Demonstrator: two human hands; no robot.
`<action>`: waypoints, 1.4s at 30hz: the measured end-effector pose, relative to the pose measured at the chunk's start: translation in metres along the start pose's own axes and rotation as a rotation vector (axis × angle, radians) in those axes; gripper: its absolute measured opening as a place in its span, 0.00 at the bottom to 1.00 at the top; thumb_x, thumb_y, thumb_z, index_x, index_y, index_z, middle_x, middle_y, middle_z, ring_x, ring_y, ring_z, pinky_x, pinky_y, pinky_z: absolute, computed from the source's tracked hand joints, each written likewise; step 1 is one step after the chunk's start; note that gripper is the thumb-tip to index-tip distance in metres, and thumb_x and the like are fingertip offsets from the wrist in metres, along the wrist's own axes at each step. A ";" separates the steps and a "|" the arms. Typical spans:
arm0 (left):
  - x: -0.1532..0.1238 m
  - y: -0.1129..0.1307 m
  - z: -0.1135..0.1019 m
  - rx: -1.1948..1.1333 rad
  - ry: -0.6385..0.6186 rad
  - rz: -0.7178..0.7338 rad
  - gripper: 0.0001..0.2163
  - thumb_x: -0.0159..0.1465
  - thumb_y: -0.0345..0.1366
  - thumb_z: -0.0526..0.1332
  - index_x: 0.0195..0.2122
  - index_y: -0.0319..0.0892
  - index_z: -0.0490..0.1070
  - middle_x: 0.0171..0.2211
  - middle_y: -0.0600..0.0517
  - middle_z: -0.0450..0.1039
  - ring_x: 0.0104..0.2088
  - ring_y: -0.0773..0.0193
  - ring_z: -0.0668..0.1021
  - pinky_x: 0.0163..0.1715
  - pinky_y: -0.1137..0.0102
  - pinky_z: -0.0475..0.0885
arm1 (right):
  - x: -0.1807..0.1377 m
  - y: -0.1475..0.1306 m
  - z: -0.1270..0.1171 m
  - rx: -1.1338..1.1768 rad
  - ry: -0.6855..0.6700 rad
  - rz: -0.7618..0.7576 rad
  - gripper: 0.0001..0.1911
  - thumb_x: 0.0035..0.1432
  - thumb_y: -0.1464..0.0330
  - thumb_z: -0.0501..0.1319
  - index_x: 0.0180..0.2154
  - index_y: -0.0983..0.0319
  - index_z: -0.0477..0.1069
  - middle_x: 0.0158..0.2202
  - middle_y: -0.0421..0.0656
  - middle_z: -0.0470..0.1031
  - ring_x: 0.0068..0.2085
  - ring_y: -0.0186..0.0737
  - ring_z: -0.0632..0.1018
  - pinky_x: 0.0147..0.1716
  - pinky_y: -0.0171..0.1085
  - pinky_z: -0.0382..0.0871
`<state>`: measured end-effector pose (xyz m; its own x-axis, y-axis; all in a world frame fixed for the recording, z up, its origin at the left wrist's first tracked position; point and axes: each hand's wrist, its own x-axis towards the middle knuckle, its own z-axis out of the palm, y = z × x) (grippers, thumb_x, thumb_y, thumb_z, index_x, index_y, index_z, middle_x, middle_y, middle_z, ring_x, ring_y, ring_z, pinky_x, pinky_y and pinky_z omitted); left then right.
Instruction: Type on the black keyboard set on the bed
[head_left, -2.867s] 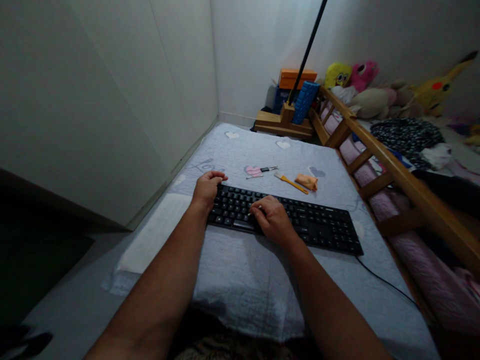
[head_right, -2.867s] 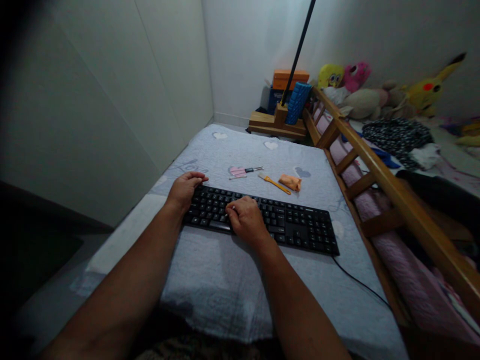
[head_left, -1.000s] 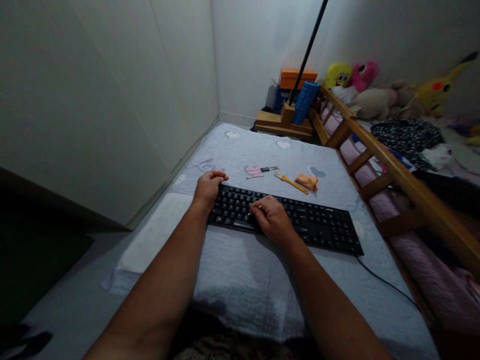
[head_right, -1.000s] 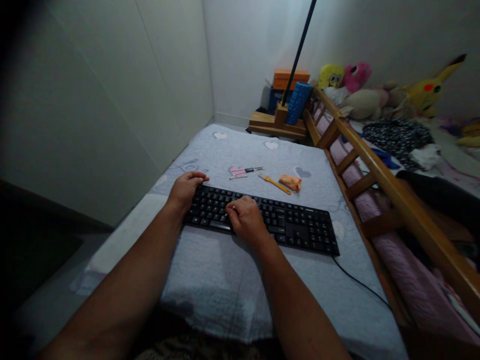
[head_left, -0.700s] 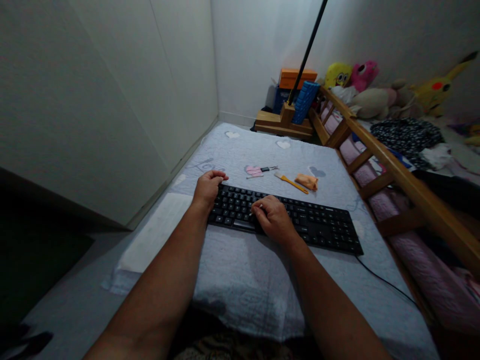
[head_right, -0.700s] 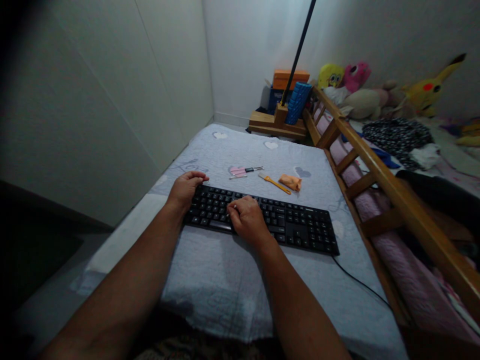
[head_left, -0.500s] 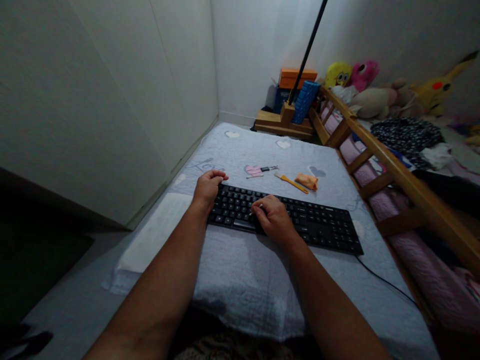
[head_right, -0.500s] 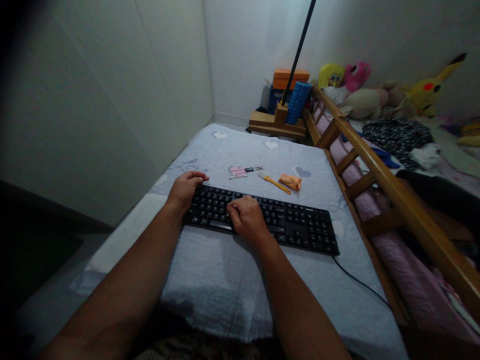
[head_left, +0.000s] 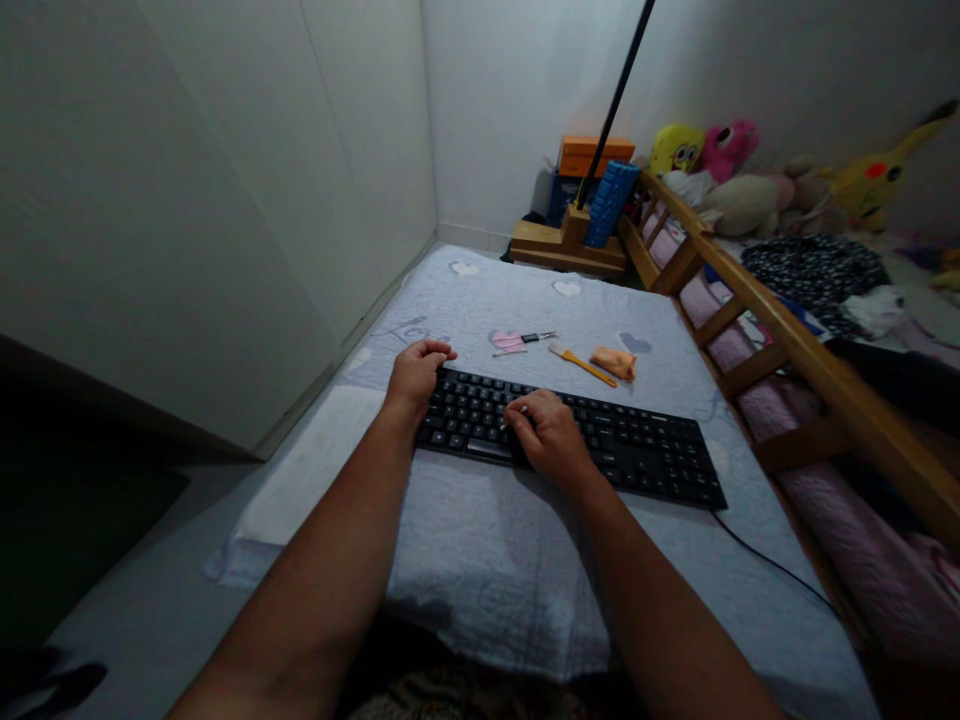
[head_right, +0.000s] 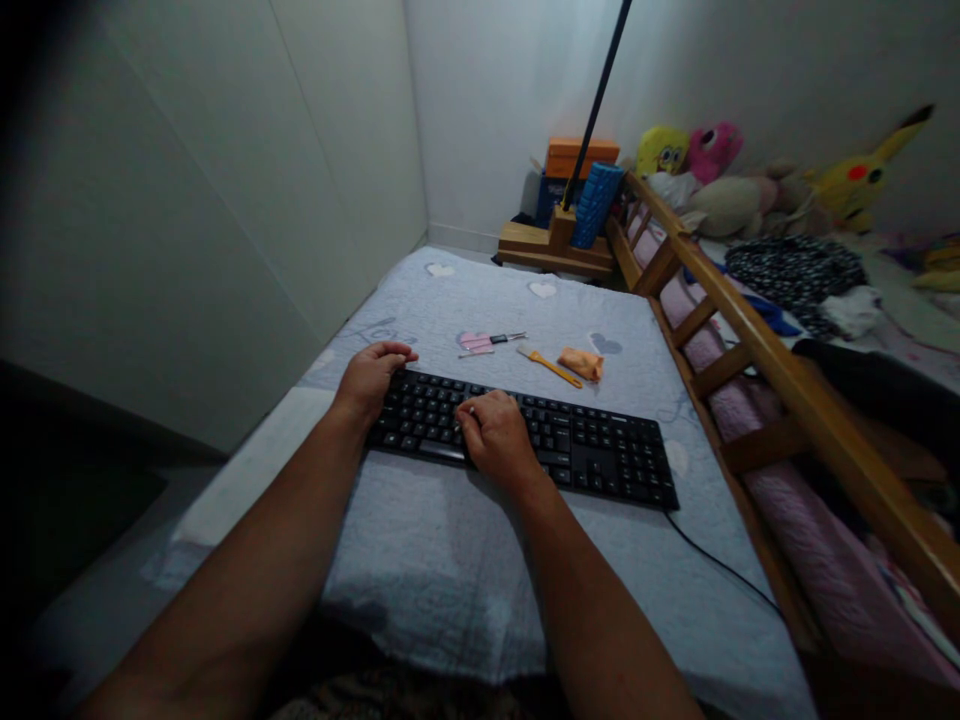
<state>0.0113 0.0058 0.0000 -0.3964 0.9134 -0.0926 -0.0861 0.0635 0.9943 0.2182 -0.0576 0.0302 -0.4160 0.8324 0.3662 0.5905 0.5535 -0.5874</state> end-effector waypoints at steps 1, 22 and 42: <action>0.000 0.000 0.000 0.002 0.001 -0.001 0.06 0.48 0.31 0.58 0.28 0.41 0.70 0.30 0.49 0.76 0.33 0.62 0.75 0.40 0.66 0.67 | 0.000 0.000 0.000 0.000 0.002 0.000 0.08 0.59 0.72 0.55 0.30 0.61 0.72 0.31 0.43 0.75 0.36 0.41 0.71 0.40 0.40 0.63; 0.000 0.000 0.000 0.004 -0.001 0.011 0.06 0.47 0.31 0.58 0.27 0.41 0.71 0.29 0.50 0.76 0.32 0.63 0.74 0.40 0.67 0.66 | 0.000 0.001 0.003 0.004 -0.016 -0.012 0.08 0.59 0.72 0.56 0.31 0.61 0.72 0.31 0.43 0.75 0.37 0.40 0.71 0.40 0.40 0.63; -0.002 0.002 0.001 0.010 0.000 0.006 0.06 0.47 0.31 0.59 0.28 0.41 0.71 0.29 0.50 0.76 0.32 0.62 0.74 0.38 0.66 0.67 | 0.000 0.000 0.004 0.028 -0.024 -0.025 0.07 0.59 0.72 0.56 0.32 0.61 0.73 0.32 0.44 0.75 0.37 0.41 0.72 0.42 0.40 0.64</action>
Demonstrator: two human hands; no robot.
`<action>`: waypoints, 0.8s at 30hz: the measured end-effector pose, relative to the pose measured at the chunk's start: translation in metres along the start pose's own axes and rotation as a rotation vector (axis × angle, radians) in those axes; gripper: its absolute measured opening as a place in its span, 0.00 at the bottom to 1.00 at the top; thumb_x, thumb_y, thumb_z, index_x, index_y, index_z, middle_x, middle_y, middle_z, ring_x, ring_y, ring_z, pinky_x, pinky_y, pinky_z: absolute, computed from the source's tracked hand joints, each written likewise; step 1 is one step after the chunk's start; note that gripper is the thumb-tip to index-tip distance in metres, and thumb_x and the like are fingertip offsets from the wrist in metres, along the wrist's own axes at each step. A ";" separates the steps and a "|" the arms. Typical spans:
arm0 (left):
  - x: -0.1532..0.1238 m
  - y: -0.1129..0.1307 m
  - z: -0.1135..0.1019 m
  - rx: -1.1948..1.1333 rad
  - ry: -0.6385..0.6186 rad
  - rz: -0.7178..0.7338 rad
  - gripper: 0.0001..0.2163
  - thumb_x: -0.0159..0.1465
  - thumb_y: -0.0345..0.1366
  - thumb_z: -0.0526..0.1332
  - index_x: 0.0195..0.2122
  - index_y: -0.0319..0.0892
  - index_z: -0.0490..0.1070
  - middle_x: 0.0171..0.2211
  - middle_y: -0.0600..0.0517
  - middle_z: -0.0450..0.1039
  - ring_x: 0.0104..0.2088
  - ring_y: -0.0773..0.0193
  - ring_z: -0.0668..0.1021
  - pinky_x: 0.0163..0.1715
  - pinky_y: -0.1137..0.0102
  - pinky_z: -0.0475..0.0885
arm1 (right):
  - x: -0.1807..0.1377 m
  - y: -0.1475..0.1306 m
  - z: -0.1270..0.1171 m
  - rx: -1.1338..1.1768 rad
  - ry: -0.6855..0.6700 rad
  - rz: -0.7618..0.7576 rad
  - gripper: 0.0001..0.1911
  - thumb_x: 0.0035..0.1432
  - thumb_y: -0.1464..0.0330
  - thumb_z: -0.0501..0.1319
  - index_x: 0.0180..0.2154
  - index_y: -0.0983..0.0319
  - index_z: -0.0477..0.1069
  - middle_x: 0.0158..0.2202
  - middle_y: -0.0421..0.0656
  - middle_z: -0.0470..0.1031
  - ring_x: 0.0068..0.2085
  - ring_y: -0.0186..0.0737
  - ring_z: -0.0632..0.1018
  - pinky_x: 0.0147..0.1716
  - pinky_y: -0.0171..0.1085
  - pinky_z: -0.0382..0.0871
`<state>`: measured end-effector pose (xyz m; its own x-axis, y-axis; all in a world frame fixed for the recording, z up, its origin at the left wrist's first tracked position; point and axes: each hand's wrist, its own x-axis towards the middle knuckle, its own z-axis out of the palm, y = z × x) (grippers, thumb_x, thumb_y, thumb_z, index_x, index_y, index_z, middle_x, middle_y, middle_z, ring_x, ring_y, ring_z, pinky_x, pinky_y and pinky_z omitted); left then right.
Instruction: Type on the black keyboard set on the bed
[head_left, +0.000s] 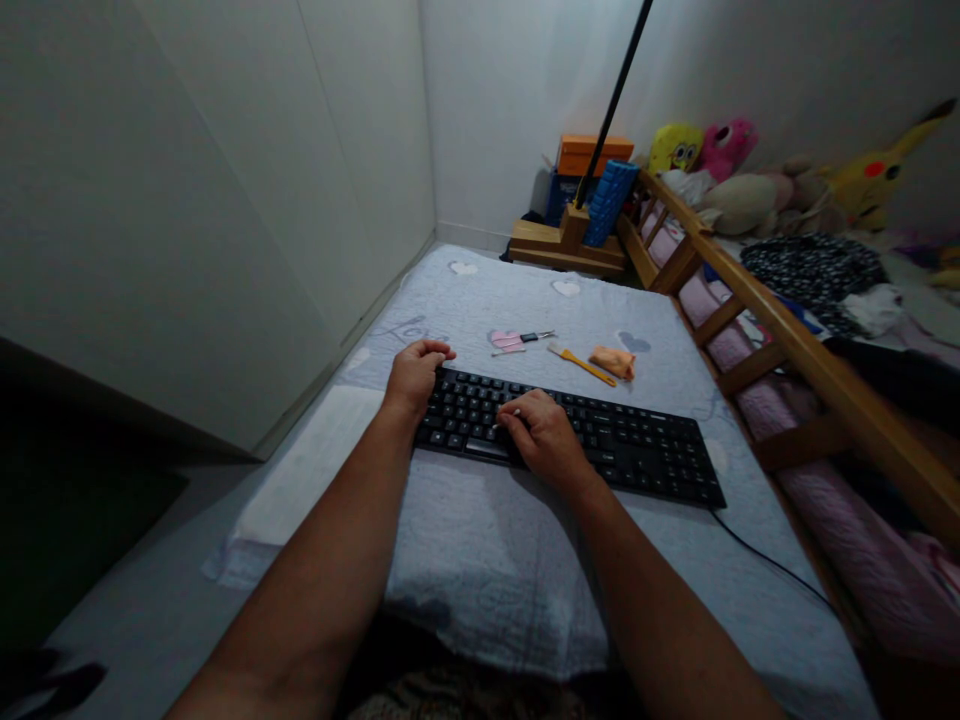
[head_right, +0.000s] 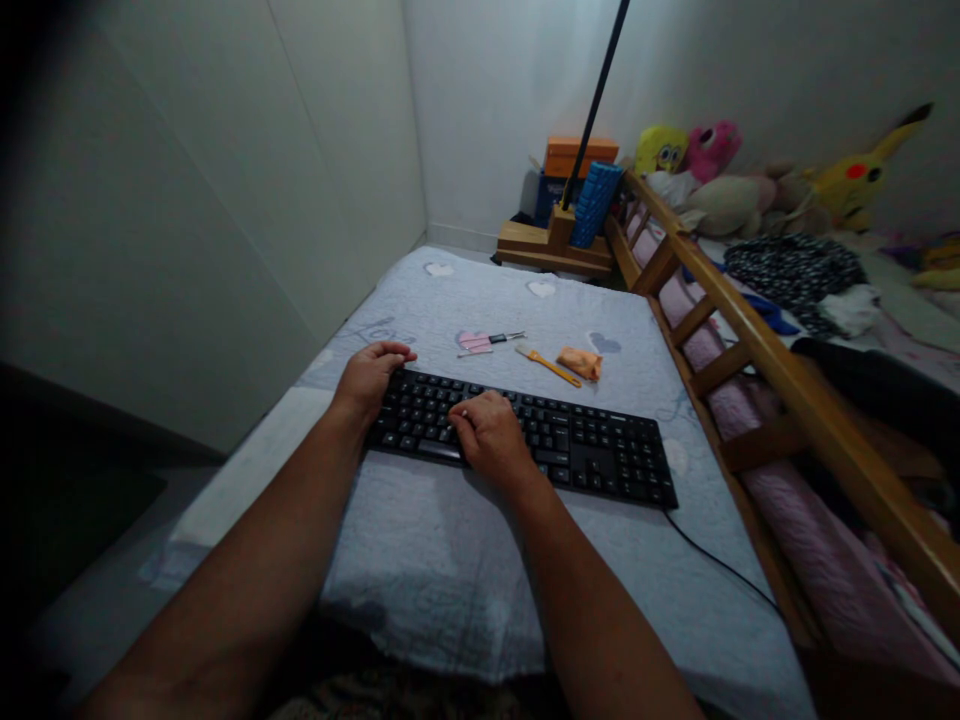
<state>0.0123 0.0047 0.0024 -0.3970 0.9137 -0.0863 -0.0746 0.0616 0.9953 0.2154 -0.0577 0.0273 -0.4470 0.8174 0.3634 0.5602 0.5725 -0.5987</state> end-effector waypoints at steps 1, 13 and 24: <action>0.000 0.000 0.000 0.003 0.001 0.003 0.06 0.47 0.31 0.59 0.27 0.41 0.71 0.29 0.49 0.76 0.32 0.62 0.74 0.38 0.66 0.67 | 0.000 0.000 0.000 -0.002 0.001 0.000 0.08 0.59 0.72 0.56 0.32 0.61 0.73 0.32 0.44 0.75 0.37 0.41 0.72 0.42 0.40 0.64; 0.002 -0.002 0.000 -0.005 0.005 -0.009 0.06 0.47 0.31 0.58 0.28 0.40 0.71 0.29 0.50 0.76 0.32 0.63 0.74 0.39 0.67 0.66 | -0.001 0.003 -0.002 -0.011 0.011 0.013 0.08 0.59 0.72 0.56 0.30 0.62 0.72 0.30 0.43 0.74 0.36 0.40 0.71 0.40 0.39 0.62; 0.002 -0.003 0.000 -0.014 -0.002 0.017 0.06 0.47 0.31 0.59 0.27 0.40 0.71 0.29 0.50 0.76 0.33 0.62 0.74 0.40 0.66 0.66 | -0.001 0.004 -0.002 0.003 0.027 0.023 0.08 0.59 0.72 0.56 0.30 0.61 0.72 0.31 0.43 0.75 0.36 0.40 0.72 0.39 0.39 0.64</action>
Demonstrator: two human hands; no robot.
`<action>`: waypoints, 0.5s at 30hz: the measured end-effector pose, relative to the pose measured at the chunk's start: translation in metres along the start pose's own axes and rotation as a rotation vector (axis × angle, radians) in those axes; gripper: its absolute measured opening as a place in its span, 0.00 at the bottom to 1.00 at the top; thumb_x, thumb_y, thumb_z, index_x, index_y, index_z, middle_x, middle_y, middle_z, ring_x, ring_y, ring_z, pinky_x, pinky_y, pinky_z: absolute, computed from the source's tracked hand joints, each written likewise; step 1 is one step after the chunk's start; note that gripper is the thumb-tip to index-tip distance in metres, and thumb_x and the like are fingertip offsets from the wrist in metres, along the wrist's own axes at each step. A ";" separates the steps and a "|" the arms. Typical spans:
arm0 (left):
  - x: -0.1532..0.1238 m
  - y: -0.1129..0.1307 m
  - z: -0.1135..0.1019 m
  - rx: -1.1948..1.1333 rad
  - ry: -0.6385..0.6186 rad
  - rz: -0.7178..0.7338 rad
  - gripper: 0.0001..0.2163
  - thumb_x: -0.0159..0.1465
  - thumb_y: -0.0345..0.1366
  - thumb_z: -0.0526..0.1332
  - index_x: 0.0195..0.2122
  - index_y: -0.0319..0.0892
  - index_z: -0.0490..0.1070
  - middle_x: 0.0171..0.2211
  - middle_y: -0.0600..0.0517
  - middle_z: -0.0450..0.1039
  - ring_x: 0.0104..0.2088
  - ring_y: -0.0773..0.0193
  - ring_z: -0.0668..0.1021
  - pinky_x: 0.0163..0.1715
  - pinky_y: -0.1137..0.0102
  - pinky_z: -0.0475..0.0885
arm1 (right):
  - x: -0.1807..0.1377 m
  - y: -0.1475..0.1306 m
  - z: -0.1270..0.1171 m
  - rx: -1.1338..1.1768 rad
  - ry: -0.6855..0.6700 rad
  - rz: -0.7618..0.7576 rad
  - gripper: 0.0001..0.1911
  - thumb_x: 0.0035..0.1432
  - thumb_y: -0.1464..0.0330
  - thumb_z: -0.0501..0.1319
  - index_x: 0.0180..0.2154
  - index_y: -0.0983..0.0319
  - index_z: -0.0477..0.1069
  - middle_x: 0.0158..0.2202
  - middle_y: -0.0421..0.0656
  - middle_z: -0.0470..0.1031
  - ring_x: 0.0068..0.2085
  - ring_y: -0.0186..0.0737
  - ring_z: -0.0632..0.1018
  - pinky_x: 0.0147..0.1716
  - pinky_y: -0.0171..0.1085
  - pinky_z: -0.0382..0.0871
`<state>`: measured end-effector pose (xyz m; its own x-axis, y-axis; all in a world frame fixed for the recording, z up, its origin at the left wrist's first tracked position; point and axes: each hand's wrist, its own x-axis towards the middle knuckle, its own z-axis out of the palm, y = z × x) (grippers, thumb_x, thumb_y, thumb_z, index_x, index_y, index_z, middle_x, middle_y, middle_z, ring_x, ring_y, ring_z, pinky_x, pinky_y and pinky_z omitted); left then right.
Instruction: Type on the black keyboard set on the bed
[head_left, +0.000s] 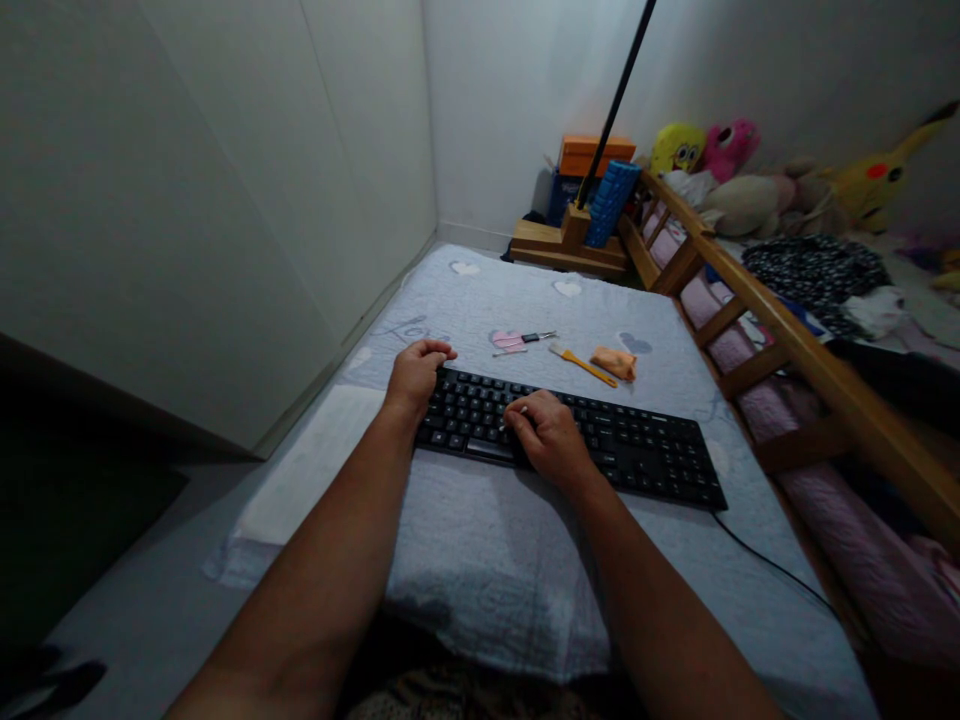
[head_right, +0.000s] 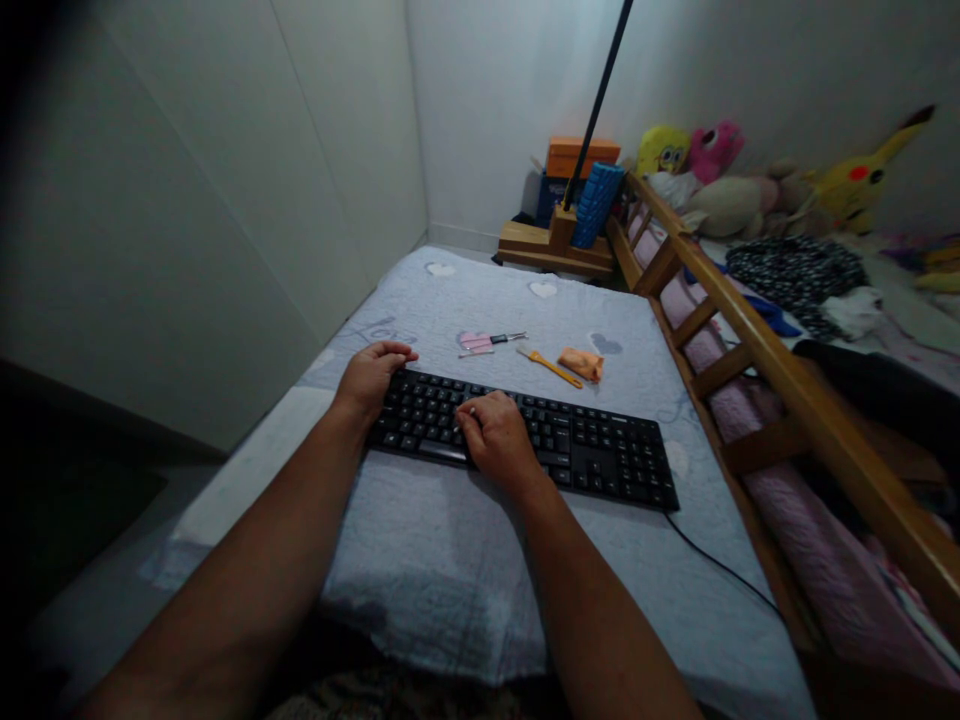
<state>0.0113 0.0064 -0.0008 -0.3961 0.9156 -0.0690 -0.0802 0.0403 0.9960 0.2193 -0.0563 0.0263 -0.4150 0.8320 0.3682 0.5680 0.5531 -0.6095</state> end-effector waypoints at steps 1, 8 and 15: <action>0.000 0.000 0.000 -0.001 -0.001 -0.001 0.06 0.47 0.31 0.59 0.27 0.40 0.71 0.29 0.50 0.76 0.33 0.62 0.74 0.40 0.66 0.66 | 0.000 0.001 0.000 0.003 0.000 0.000 0.08 0.59 0.72 0.56 0.30 0.61 0.72 0.31 0.43 0.75 0.37 0.40 0.72 0.40 0.39 0.64; 0.002 -0.002 -0.001 -0.002 0.002 -0.003 0.06 0.47 0.31 0.59 0.27 0.40 0.71 0.29 0.49 0.76 0.33 0.62 0.75 0.40 0.66 0.66 | 0.000 0.002 0.000 0.016 0.005 0.000 0.08 0.59 0.71 0.56 0.30 0.60 0.72 0.31 0.43 0.75 0.36 0.40 0.72 0.40 0.39 0.64; 0.001 0.000 0.000 -0.007 0.002 -0.003 0.06 0.47 0.31 0.58 0.27 0.41 0.71 0.29 0.50 0.76 0.32 0.63 0.74 0.40 0.67 0.66 | -0.001 0.002 -0.001 0.009 0.002 0.003 0.08 0.59 0.72 0.56 0.30 0.61 0.72 0.30 0.43 0.75 0.36 0.40 0.72 0.39 0.38 0.64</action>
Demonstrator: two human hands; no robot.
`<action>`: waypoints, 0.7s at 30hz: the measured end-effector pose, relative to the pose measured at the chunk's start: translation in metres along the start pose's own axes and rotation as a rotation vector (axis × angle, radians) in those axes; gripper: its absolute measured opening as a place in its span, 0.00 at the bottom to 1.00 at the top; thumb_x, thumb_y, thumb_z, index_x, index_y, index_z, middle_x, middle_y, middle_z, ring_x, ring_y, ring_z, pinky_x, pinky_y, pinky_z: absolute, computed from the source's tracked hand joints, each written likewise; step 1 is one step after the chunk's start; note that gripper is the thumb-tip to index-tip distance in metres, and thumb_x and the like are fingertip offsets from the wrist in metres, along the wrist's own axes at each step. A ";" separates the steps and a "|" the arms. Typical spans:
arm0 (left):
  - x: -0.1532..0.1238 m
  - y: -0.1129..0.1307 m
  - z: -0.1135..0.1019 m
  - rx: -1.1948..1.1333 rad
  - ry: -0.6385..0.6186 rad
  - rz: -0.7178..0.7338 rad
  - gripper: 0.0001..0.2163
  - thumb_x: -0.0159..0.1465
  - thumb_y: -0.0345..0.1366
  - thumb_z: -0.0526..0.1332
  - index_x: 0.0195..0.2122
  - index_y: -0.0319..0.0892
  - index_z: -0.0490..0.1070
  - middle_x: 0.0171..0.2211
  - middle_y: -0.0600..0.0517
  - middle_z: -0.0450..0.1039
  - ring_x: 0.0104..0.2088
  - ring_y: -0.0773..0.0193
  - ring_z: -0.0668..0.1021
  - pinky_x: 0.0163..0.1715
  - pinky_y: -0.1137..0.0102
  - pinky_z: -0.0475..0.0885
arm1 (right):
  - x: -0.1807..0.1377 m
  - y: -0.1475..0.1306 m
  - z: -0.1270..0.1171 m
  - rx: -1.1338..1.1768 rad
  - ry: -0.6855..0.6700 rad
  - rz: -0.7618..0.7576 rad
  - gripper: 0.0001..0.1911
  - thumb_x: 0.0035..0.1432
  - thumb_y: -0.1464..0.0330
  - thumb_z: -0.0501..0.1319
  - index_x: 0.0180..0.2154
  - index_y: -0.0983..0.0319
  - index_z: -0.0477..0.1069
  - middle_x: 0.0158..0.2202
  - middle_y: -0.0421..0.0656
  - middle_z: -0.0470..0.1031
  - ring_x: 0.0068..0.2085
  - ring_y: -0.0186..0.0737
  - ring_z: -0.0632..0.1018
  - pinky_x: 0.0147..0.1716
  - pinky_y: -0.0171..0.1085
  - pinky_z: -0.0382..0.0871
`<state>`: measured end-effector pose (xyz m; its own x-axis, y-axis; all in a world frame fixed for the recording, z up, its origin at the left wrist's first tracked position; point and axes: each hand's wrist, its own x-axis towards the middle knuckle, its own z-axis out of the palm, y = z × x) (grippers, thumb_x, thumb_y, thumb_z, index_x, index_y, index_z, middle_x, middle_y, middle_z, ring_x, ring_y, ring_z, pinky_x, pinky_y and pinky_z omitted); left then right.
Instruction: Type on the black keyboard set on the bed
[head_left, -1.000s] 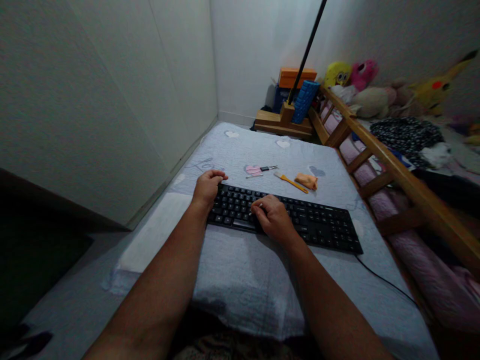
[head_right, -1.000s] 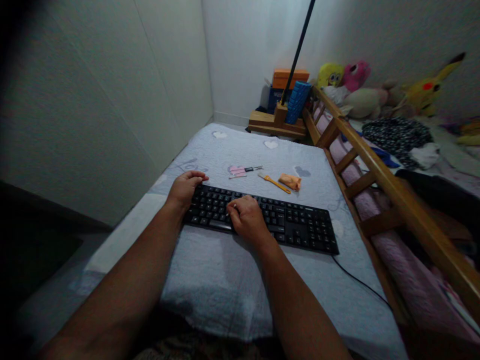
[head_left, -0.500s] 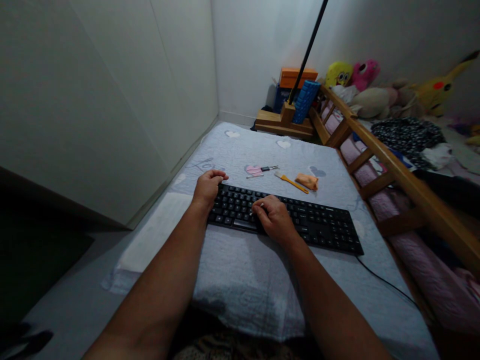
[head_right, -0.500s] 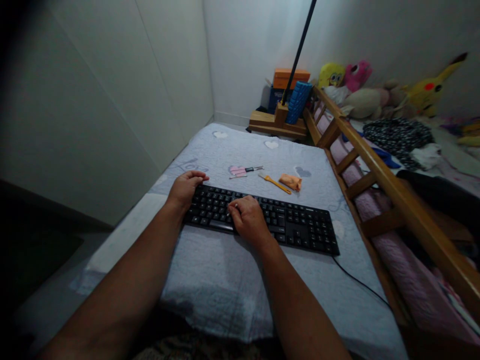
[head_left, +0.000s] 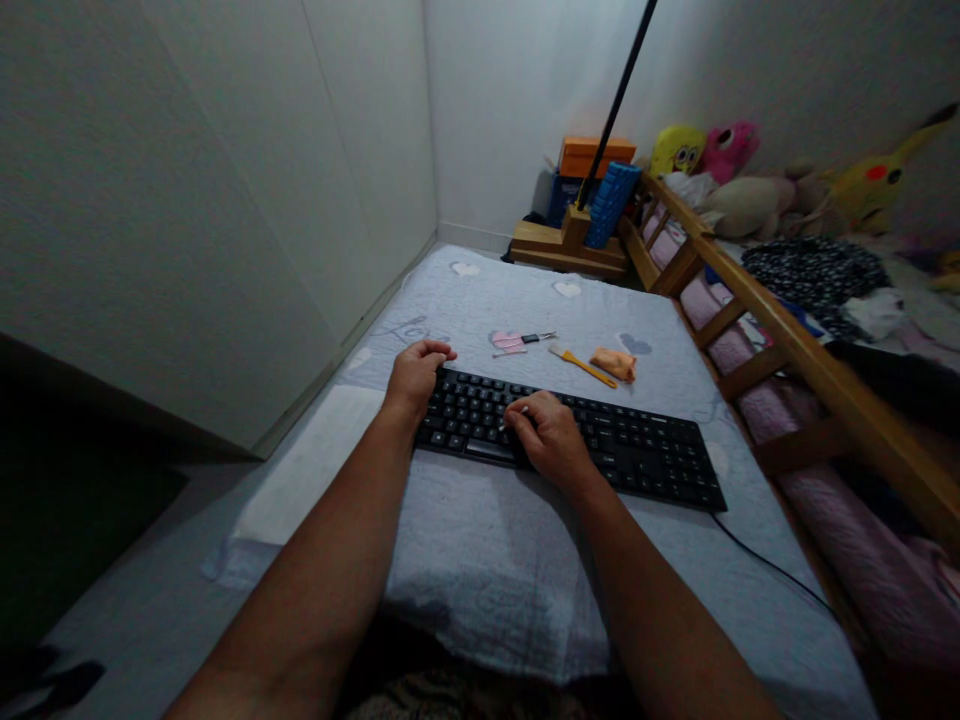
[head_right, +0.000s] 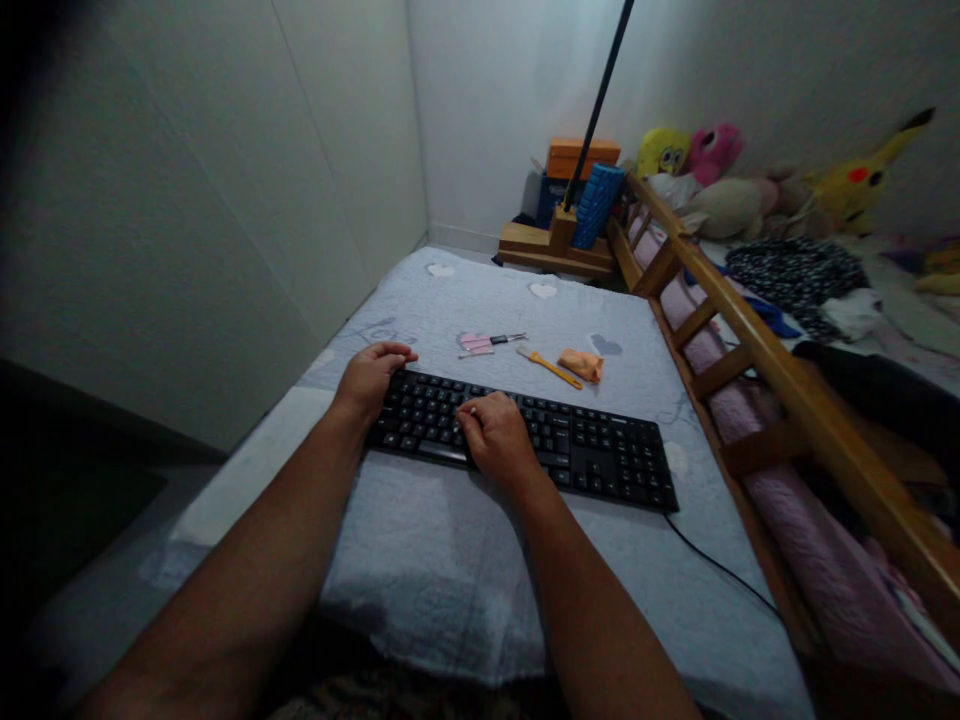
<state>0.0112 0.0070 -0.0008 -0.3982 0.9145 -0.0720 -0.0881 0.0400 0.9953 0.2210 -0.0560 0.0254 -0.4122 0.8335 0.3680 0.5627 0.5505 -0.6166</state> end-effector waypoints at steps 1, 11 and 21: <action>-0.001 0.001 0.000 0.002 0.002 -0.003 0.06 0.47 0.31 0.58 0.27 0.41 0.71 0.29 0.50 0.76 0.33 0.63 0.74 0.40 0.67 0.66 | 0.000 0.000 0.000 0.000 0.000 0.002 0.08 0.59 0.72 0.56 0.30 0.61 0.72 0.30 0.43 0.75 0.36 0.40 0.72 0.39 0.39 0.64; -0.002 0.001 0.000 0.008 0.001 -0.019 0.06 0.47 0.31 0.59 0.28 0.41 0.71 0.30 0.50 0.76 0.33 0.62 0.74 0.39 0.66 0.67 | 0.001 -0.002 -0.001 -0.006 -0.004 0.008 0.08 0.59 0.71 0.55 0.30 0.61 0.72 0.30 0.43 0.74 0.36 0.39 0.72 0.39 0.38 0.64; -0.004 0.004 0.001 -0.002 0.002 -0.024 0.06 0.47 0.31 0.58 0.27 0.41 0.71 0.29 0.50 0.75 0.34 0.62 0.74 0.41 0.66 0.66 | 0.001 0.000 -0.004 -0.015 -0.002 0.022 0.08 0.59 0.72 0.55 0.29 0.61 0.71 0.29 0.43 0.74 0.35 0.39 0.72 0.38 0.38 0.64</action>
<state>0.0129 0.0035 0.0037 -0.3981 0.9123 -0.0965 -0.0998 0.0615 0.9931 0.2235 -0.0554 0.0286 -0.4015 0.8451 0.3530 0.5823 0.5330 -0.6139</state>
